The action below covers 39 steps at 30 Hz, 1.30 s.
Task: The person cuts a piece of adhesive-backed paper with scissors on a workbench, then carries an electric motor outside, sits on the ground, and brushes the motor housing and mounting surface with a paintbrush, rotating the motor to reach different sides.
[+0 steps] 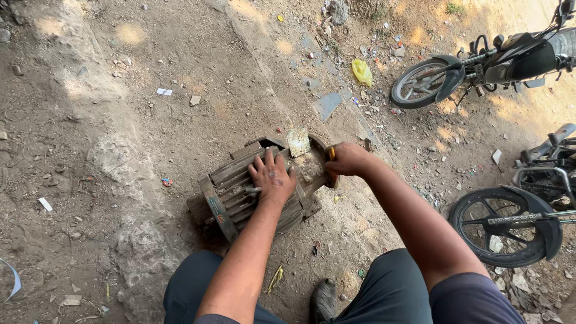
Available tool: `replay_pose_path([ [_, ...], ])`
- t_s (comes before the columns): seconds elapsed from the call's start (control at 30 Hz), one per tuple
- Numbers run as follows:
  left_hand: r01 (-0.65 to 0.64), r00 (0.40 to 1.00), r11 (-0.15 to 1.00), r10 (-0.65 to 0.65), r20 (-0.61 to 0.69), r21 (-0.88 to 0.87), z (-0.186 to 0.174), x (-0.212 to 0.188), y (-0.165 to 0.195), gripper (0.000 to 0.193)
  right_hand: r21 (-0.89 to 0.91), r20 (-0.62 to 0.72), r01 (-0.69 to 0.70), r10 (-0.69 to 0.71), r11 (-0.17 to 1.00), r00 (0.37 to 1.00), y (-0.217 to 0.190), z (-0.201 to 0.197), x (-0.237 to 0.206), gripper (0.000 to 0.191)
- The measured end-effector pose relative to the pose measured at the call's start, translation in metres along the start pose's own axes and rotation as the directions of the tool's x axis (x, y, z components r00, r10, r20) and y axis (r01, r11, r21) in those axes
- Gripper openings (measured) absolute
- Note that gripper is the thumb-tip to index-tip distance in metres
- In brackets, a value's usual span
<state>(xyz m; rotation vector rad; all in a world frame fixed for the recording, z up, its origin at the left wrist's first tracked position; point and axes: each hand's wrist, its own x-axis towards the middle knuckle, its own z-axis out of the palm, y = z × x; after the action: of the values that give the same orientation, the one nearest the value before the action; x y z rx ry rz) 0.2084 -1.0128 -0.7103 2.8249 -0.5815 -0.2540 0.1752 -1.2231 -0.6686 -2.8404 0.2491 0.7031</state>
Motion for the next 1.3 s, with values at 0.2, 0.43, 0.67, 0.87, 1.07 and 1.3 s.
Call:
replay_pose_path([
  [0.2, 0.002, 0.999, 1.000, -0.002, 0.041, -0.006, 0.000, -0.001, -0.001, 0.057, -0.046, -0.003, 0.043, -0.043, 0.998, 0.999, -0.003, -0.002, 0.023, 0.027],
  [0.43, -0.009, 1.000, 1.000, 0.009, -0.006, -0.026, -0.003, -0.003, -0.003, 0.058, 0.000, -0.035, -0.025, 0.025, 1.000, 0.999, 0.002, 0.007, 0.034, 0.031],
  [0.67, -0.011, 1.000, 1.000, 0.011, 0.021, -0.006, -0.002, -0.001, -0.006, 0.061, -0.013, 0.170, -0.145, 0.145, 0.989, 0.975, -0.004, 0.006, 0.031, 0.032],
  [0.87, -0.013, 1.000, 1.000, 0.013, 0.024, -0.014, 0.002, -0.001, -0.010, 0.060, -0.076, -0.169, -0.023, 0.010, 0.997, 0.986, -0.004, 0.024, -0.006, 0.029],
  [1.07, -0.009, 0.999, 1.000, 0.010, 0.037, -0.024, 0.006, -0.003, -0.013, 0.060, -0.040, -0.565, 0.250, -0.228, 0.967, 0.793, 0.010, 0.089, -0.063, 0.021],
  [1.3, -0.004, 1.000, 1.000, 0.004, 0.025, -0.019, 0.014, -0.002, -0.013, 0.062, -0.199, -0.608, 0.170, -0.257, 0.965, 0.751, 0.001, 0.128, -0.070, 0.019],
])
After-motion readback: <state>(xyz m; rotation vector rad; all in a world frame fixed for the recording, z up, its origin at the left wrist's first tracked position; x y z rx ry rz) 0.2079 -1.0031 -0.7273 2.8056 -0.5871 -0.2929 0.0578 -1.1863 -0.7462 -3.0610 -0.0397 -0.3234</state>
